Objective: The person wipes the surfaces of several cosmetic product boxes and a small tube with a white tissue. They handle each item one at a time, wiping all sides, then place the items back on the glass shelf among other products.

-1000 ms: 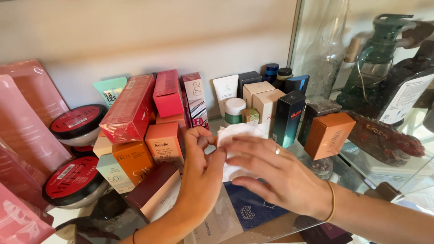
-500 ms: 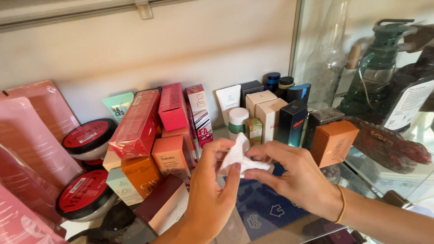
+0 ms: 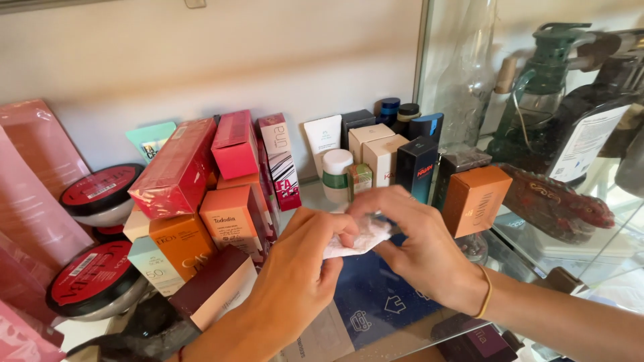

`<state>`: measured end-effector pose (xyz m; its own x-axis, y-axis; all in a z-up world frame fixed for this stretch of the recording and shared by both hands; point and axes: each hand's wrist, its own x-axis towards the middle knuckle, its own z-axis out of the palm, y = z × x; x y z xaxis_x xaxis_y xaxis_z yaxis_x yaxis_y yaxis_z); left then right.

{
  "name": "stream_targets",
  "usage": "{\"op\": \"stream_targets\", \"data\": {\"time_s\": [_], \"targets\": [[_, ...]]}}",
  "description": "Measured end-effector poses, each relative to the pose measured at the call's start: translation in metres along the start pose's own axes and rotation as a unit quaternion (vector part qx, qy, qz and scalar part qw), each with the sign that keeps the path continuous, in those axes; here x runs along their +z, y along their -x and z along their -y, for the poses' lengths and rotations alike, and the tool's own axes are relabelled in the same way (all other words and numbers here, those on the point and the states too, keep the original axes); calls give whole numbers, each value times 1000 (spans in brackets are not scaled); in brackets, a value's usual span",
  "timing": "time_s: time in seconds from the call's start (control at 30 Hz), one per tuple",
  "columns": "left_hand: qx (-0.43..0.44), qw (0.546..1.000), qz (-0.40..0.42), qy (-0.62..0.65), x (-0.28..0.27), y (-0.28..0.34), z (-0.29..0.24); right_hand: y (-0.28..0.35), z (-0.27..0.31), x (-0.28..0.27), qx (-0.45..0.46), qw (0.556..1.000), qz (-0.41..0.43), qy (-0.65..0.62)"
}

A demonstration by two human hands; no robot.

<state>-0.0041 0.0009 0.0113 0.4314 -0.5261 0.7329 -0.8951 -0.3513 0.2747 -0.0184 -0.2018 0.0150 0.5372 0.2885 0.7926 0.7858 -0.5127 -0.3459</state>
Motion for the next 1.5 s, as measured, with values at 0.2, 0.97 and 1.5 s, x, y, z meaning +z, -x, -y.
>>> {"op": "stream_targets", "data": {"time_s": [0.2,0.97,1.5], "targets": [[-164,978,117,-61,16,10,1,7,-2,2,118,988,98,-18],[5,997,16,-73,2,-2,-3,8,3,0,128,946,-12,-297],[-105,994,-27,-11,4,2,0,17,2,2,11,999,41,-31]]}}
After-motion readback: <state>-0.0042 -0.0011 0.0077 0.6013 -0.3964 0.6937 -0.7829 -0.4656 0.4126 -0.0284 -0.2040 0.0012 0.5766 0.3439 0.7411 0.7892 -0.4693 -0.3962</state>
